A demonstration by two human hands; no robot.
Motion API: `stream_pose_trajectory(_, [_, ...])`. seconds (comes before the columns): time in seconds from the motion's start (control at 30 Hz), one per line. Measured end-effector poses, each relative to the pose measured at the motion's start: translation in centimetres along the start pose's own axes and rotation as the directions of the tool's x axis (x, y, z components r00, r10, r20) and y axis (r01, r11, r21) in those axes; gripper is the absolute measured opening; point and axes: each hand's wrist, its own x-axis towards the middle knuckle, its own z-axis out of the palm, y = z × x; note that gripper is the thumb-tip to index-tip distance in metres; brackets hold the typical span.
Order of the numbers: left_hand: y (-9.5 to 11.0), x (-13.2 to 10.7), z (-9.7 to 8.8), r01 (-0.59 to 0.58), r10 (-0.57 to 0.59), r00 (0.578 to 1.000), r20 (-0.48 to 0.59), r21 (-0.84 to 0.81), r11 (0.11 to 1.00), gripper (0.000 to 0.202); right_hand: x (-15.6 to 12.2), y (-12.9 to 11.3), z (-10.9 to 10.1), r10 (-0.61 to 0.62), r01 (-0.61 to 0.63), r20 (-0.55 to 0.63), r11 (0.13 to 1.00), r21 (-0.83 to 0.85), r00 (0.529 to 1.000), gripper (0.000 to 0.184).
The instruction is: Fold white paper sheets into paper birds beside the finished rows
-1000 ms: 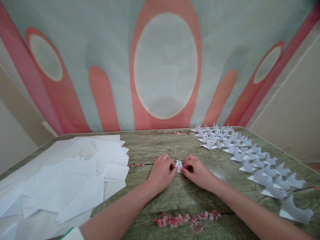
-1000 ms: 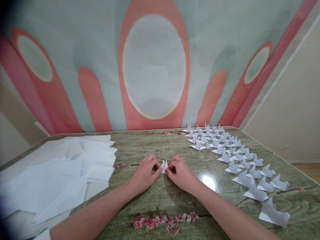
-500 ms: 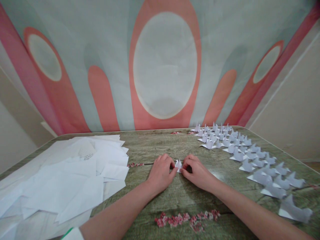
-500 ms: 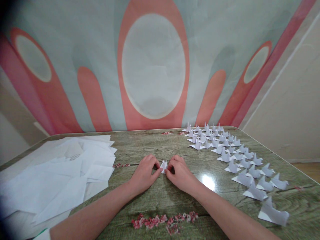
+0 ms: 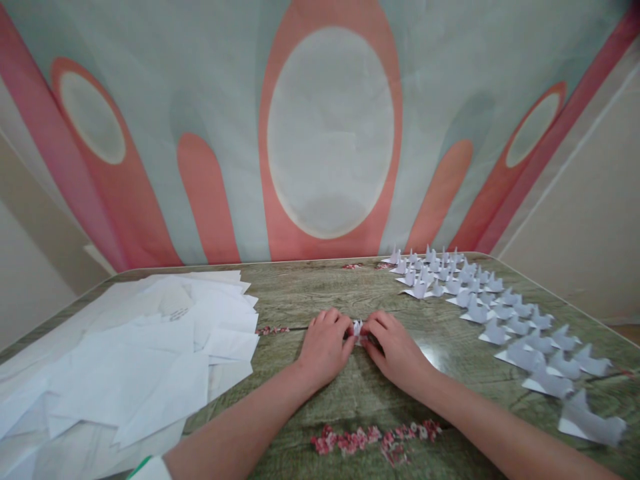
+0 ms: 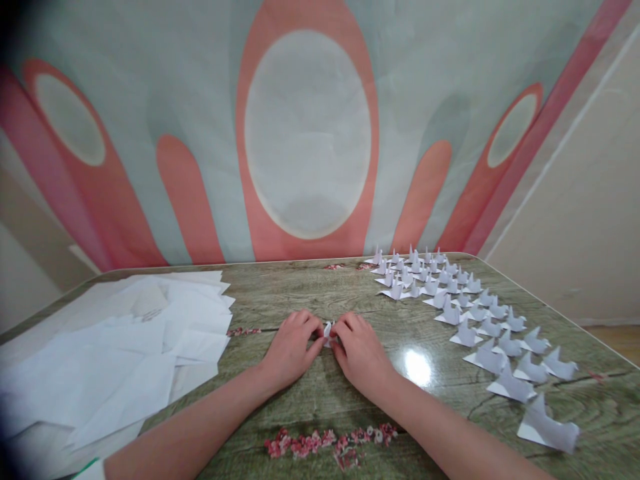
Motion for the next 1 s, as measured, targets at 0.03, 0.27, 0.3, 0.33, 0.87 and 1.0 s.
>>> stream_pose_trajectory(0.03, [0.0, 0.0, 0.0, 0.0, 0.0, 1.0, -0.004, 0.001, 1.0, 0.007, -0.1, -0.2, -0.2, -0.029, 0.029, 0.011, 0.999, -0.043, 1.0, 0.011])
stream_pose_trajectory(0.27, [0.1, -0.1, 0.0, 0.019, -0.02, 1.0, 0.004, 0.014, 1.0, 0.007, -0.3, -0.9, -0.9, -0.242, 0.262, 0.109, 0.929, -0.26, 0.964, 0.015])
stream_pose_trajectory(0.3, [0.1, -0.1, 0.0, 0.021, -0.021, 1.0, 0.003, 0.019, 1.0, 0.007, -0.3, -1.0, -0.8, -0.254, 0.28, 0.126, 0.918, -0.282, 0.959, 0.015])
stream_pose_trajectory(0.33, [0.1, -0.1, 0.0, 0.02, -0.02, 1.0, 0.001, 0.024, 1.0, 0.007, -0.4, -1.0, -0.8, -0.262, 0.295, 0.143, 0.906, -0.303, 0.954, 0.015])
stream_pose_trajectory(0.87, [0.0, -0.2, 0.2, 0.017, -0.015, 0.999, -0.033, 0.049, 0.999, 0.009, -0.2, -1.6, -2.0, -0.166, 0.243, 0.244, 0.911, -0.333, 0.956, 0.022])
stream_pose_trajectory(1.0, [0.0, -0.2, 0.1, 0.018, -0.016, 0.999, -0.028, 0.056, 0.998, 0.01, -0.1, -1.2, -2.3, -0.149, 0.24, 0.286, 0.917, -0.318, 0.947, 0.027])
